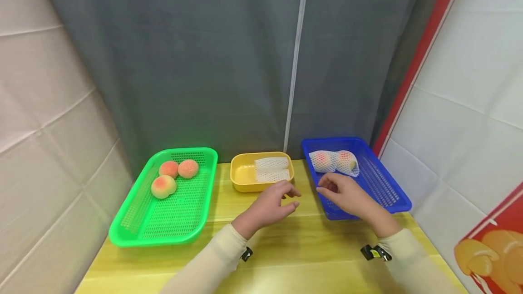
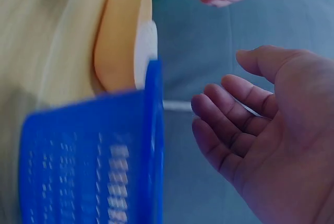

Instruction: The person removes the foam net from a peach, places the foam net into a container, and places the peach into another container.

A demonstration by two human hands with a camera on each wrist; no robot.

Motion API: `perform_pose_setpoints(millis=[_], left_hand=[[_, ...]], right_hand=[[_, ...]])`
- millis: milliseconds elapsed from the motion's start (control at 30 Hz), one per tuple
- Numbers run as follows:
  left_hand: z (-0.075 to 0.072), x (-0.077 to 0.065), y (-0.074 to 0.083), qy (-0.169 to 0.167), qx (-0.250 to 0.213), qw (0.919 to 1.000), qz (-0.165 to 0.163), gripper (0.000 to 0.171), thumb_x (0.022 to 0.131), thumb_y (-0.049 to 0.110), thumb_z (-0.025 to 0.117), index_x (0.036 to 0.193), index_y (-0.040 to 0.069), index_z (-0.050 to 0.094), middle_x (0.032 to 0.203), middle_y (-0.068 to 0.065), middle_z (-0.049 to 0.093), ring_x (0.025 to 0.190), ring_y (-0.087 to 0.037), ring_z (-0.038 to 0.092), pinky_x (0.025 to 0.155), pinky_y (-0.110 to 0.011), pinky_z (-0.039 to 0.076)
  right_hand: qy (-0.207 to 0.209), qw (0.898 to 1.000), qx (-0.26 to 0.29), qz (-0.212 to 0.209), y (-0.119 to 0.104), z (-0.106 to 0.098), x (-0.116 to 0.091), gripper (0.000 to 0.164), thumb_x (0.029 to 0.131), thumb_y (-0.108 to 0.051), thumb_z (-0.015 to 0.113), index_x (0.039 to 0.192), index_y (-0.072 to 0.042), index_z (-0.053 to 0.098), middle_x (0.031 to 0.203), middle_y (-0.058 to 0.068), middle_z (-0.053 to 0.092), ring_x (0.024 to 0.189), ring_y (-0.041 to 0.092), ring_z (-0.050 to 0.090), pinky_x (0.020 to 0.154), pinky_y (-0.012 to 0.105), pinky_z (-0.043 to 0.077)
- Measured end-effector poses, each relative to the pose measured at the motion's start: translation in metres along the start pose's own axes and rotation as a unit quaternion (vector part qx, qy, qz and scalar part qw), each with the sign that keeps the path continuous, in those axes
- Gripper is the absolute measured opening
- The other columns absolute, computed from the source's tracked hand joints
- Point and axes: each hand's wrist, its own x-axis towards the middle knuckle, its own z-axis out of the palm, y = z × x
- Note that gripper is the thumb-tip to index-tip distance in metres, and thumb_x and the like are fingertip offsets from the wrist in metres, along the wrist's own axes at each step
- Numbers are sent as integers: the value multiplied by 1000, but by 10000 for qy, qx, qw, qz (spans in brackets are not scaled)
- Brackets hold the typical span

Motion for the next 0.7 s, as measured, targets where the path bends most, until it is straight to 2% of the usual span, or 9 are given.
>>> perform_pose_setpoints(millis=[200, 400, 567, 700], left_hand=[[24, 29, 9, 32, 514, 9974, 508, 19, 104, 23, 74, 120, 13, 76, 119, -2, 74, 113, -13, 68, 103, -25, 54], [55, 56, 16, -48, 1219, 9873, 1019, 20, 106, 25, 72, 121, 13, 78, 119, 3, 74, 113, -14, 68, 104, -26, 53], [77, 72, 17, -266, 1846, 9762, 1109, 31, 109, 33, 67, 134, 16, 76, 132, 6, 73, 126, -14, 64, 114, -27, 48], [89, 84, 17, -486, 2013, 9715, 1153, 42, 112, 39, 60, 147, 18, 69, 147, 5, 67, 140, -15, 58, 123, -33, 42]], right_hand=[[315, 9989, -147, 301, 11, -24, -6, 10, 108, -23, 75, 111, -14, 75, 96, -6, 73, 89, 14, 66, 78, 32, 56], [408, 9979, -249, 445, 20, -38, -11, 15, 109, -26, 74, 115, -12, 74, 99, -4, 74, 91, 15, 66, 78, 31, 56], [373, 9972, -280, 590, 25, -43, -11, 18, 109, -29, 74, 117, -12, 74, 102, 0, 76, 94, 16, 67, 81, 33, 57], [374, 9972, -316, 573, 28, -48, -10, 17, 109, -27, 74, 115, -11, 74, 99, -2, 76, 91, 16, 68, 80, 34, 57]])
